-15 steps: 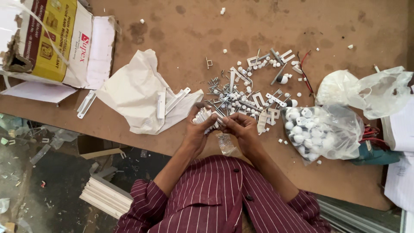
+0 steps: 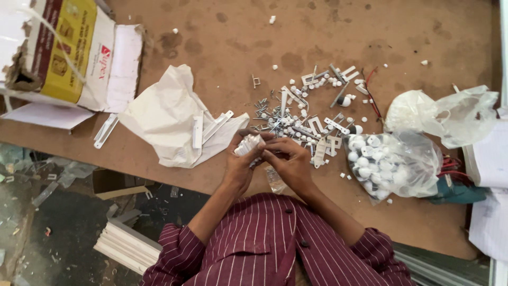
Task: The person sits at a workbench and repeatedly picks up small white plastic pieces, metal screws, and white plastic caps. They insert the caps into the plastic pieces and place the assembled units on the table. The person continues this repetitive assembly process throughout the clip.
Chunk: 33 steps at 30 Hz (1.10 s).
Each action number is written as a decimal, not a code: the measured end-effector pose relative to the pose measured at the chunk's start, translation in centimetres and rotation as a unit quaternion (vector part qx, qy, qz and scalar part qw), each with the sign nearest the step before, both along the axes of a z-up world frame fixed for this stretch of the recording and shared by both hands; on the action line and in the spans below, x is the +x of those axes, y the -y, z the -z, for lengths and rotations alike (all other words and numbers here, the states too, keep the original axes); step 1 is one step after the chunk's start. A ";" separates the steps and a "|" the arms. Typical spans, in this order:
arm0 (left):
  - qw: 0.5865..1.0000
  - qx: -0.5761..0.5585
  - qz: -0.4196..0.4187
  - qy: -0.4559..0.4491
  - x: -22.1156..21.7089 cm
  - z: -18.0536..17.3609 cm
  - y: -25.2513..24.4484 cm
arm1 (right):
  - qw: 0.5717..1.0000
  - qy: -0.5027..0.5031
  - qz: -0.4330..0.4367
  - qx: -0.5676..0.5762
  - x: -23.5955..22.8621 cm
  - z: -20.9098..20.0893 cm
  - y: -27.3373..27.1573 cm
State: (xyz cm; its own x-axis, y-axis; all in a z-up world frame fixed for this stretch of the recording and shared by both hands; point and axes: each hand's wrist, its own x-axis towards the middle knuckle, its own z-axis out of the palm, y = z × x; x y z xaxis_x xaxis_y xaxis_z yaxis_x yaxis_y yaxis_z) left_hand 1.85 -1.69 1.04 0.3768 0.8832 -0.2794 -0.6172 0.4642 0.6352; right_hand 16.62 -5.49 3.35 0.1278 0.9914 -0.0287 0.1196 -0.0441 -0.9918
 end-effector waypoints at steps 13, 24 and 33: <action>0.986 -0.158 -0.046 -0.022 -1.2 0.8 -0.8 | 0.999 -0.021 0.006 -0.050 3.7 3.6 -0.9; 0.979 -0.180 -0.064 -0.070 -2.1 1.2 -0.8 | 0.878 0.454 0.125 -0.083 16.4 12.7 -3.6; 0.992 -0.127 0.006 -0.022 -1.4 1.6 -0.7 | 0.879 0.454 0.096 -0.112 16.3 14.8 -4.3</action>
